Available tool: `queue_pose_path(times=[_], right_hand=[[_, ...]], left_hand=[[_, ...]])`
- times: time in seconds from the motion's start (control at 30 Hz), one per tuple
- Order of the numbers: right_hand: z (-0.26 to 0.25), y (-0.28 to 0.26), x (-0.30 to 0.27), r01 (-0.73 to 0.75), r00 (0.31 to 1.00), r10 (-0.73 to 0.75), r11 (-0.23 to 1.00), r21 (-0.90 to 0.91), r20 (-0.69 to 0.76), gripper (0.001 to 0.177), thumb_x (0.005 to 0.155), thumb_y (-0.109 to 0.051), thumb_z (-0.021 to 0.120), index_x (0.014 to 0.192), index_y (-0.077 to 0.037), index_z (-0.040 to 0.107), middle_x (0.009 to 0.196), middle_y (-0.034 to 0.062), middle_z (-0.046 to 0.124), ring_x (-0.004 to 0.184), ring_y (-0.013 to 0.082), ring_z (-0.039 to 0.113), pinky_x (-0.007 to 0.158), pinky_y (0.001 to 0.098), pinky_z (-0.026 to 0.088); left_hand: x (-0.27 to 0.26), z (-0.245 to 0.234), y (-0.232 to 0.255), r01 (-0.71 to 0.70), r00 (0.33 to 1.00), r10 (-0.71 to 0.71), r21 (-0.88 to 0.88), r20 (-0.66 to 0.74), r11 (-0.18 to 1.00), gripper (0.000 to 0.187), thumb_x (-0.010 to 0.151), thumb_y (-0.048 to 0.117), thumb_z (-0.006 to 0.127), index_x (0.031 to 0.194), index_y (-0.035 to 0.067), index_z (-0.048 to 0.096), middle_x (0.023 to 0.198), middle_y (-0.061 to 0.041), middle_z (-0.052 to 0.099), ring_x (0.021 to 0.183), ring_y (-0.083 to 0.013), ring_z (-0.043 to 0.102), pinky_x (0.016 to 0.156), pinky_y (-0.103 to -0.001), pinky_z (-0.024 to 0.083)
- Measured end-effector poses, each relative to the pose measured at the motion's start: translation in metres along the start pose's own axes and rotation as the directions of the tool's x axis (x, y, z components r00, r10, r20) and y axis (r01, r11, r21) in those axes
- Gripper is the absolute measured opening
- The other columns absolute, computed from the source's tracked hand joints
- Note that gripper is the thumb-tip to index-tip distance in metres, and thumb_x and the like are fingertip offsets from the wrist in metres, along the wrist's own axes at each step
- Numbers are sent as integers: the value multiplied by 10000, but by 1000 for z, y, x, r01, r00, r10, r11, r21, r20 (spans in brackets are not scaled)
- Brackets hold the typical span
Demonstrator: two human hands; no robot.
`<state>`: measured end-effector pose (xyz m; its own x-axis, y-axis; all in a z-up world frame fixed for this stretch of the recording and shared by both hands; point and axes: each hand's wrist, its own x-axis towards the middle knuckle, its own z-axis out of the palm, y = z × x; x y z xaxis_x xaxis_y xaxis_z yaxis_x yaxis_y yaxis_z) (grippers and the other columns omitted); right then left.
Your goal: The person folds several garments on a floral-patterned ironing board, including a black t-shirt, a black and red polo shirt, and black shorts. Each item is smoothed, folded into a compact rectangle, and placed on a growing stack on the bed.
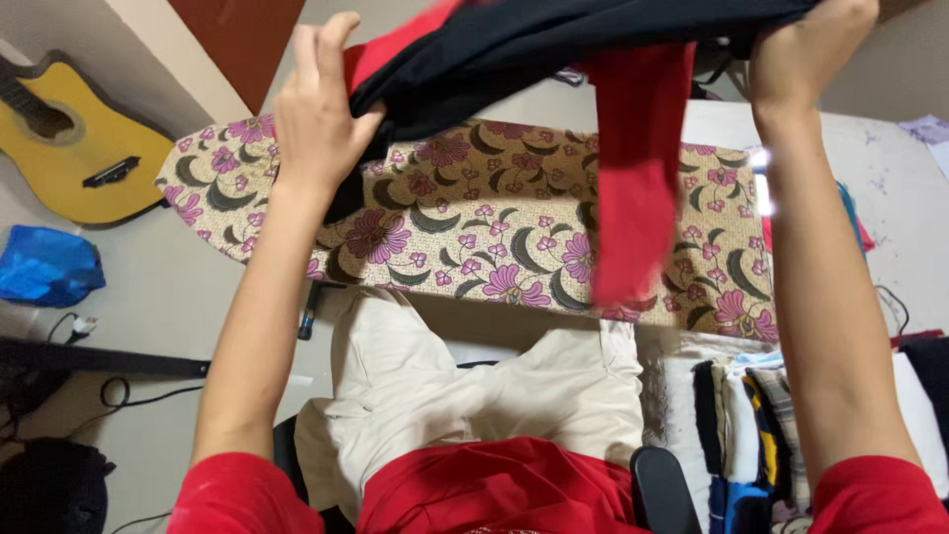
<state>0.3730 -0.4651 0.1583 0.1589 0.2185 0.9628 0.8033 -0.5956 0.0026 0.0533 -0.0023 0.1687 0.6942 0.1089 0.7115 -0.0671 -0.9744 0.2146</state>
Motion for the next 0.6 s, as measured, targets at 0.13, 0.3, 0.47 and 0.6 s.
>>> queue_pose_path(times=[0.13, 0.3, 0.47, 0.6], right_hand=[[-41, -18, -52, 20, 976, -11, 999, -40, 216, 274, 759, 114, 520, 1009, 38, 606, 903, 184, 607, 768, 376, 567, 680, 467, 441], [-97, -100, -160, -83, 385, -115, 984, 159, 916, 572, 618, -173, 740, 1180, -108, 654, 1088, 135, 711, 957, 355, 703, 820, 459, 557], [-112, -120, -161, -431, 116, 193, 894, -126, 974, 454, 880, -504, 728, 1103, -108, 705, 946, 121, 725, 851, 289, 695, 764, 419, 548], [-83, -112, -147, -776, -141, 472, 494, -393, 870, 453, 966, -522, 649, 1151, -108, 646, 806, 140, 705, 717, 233, 667, 708, 431, 535]], left_hand=[[-32, -2, -12, -198, 974, 153, 295, 169, 935, 662, 722, 118, 859, 1344, 124, 632, 1599, -147, 435, 1437, -399, 444, 1160, -566, 394], [-119, 32, -25, -310, 888, 203, 210, 412, 927, 923, 674, 35, 697, 1582, 103, 547, 1661, -259, 338, 1510, -447, 329, 1224, -651, 193], [-188, 48, -11, -422, 759, 348, 9, 551, 906, 424, 768, 122, 769, 1164, 102, 618, 1268, -127, 595, 1249, -331, 559, 1173, -524, 400], [-197, 40, 17, -157, 671, 222, -156, 708, 975, 463, 674, 220, 770, 1065, 20, 626, 1071, -159, 630, 1035, -349, 624, 893, -451, 500]])
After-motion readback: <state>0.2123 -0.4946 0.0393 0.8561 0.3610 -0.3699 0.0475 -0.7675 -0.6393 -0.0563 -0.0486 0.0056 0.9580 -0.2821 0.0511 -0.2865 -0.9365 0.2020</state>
